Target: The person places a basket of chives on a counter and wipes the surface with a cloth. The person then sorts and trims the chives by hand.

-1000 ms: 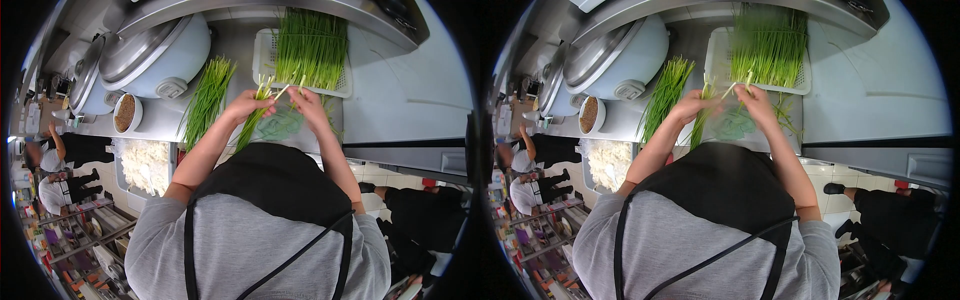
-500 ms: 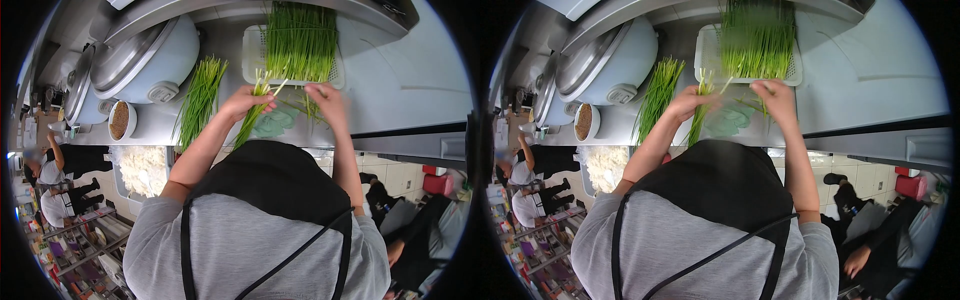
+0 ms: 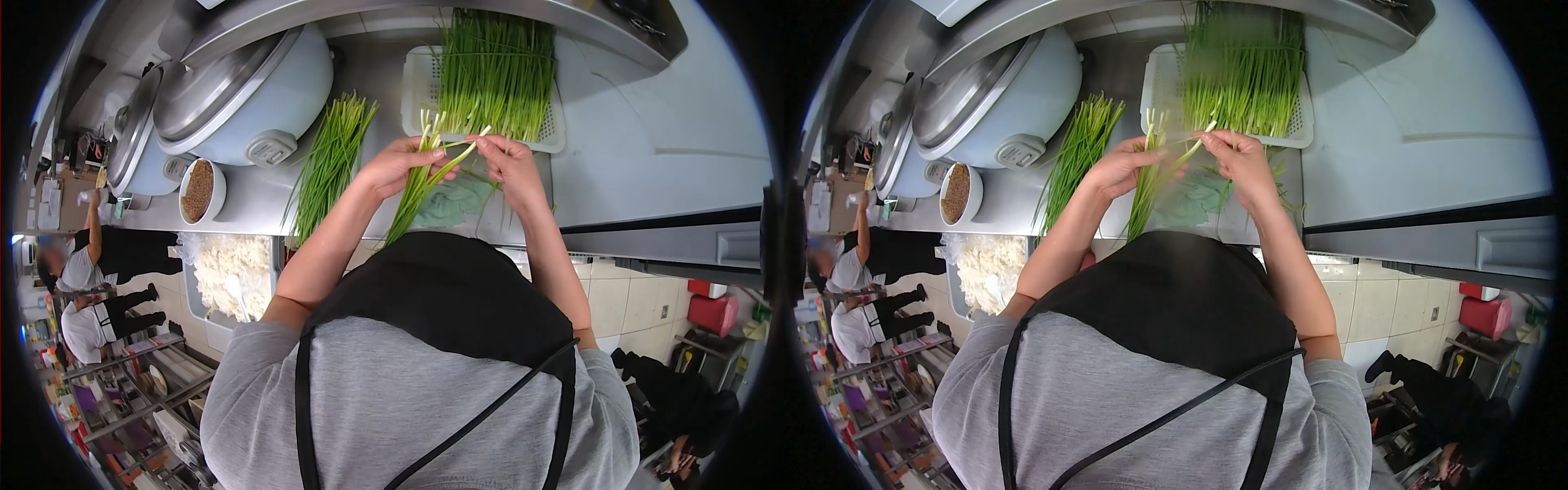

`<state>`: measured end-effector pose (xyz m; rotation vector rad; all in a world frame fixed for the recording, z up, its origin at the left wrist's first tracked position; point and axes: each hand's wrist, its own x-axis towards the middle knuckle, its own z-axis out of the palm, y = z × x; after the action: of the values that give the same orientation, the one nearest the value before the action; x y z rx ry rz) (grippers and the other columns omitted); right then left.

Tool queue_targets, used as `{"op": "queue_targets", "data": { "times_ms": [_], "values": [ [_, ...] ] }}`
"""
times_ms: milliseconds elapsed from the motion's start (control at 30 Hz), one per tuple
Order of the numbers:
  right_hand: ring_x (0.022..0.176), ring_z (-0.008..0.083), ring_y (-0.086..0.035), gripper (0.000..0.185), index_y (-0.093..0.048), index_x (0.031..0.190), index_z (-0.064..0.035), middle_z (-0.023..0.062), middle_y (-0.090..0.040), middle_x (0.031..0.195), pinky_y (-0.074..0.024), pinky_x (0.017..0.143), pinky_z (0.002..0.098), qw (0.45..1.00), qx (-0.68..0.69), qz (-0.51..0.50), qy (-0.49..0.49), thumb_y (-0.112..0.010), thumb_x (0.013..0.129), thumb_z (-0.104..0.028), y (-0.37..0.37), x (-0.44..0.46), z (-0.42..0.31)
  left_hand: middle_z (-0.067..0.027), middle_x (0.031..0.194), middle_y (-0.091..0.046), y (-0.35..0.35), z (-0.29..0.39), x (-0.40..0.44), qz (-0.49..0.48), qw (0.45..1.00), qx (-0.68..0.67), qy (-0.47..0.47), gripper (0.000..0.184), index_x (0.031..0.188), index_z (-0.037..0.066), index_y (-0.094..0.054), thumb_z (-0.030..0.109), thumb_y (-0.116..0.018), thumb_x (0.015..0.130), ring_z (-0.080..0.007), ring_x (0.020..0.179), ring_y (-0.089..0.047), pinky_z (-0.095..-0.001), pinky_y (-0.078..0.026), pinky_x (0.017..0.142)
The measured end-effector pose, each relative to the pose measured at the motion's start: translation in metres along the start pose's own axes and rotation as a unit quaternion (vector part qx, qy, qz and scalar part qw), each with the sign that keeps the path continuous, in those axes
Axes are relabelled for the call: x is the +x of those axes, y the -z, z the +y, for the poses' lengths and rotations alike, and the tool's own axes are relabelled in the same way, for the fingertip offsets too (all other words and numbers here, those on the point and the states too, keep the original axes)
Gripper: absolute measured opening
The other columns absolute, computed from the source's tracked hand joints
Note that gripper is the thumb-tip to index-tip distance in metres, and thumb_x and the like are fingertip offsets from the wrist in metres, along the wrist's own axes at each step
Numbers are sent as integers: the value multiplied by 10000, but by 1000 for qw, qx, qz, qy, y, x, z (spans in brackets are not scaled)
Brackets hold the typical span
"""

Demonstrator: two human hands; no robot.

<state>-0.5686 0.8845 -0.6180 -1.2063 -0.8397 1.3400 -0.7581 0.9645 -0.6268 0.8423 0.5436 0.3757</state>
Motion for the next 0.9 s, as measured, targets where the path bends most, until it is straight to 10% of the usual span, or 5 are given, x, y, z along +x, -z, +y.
{"op": "queue_targets", "data": {
  "times_ms": [533, 900],
  "values": [
    [552, 44, -445, 229, -625, 789, -14, 4, -597, 681, -343, 508, 200, 982, -171, 74, 26, -590, 803, -240, -8, 12, 30, -55, 882, -603, 0, -18, 15, 102, 983, 147, -32, 261, 1006, -9, -569, 155, -589, 805, -88, 730, -556, -221, -448, 662],
    [467, 2, -300, 154, -627, 842, -41, -25, -547, 679, -217, 409, 161, 985, -103, 111, 83, -551, 823, -173, 17, 9, 6, -75, 846, -623, 24, -12, 11, 167, 969, 176, -40, 240, 935, -26, -620, 170, -610, 796, -112, 761, -548, -237, -414, 711]
  ]
}}
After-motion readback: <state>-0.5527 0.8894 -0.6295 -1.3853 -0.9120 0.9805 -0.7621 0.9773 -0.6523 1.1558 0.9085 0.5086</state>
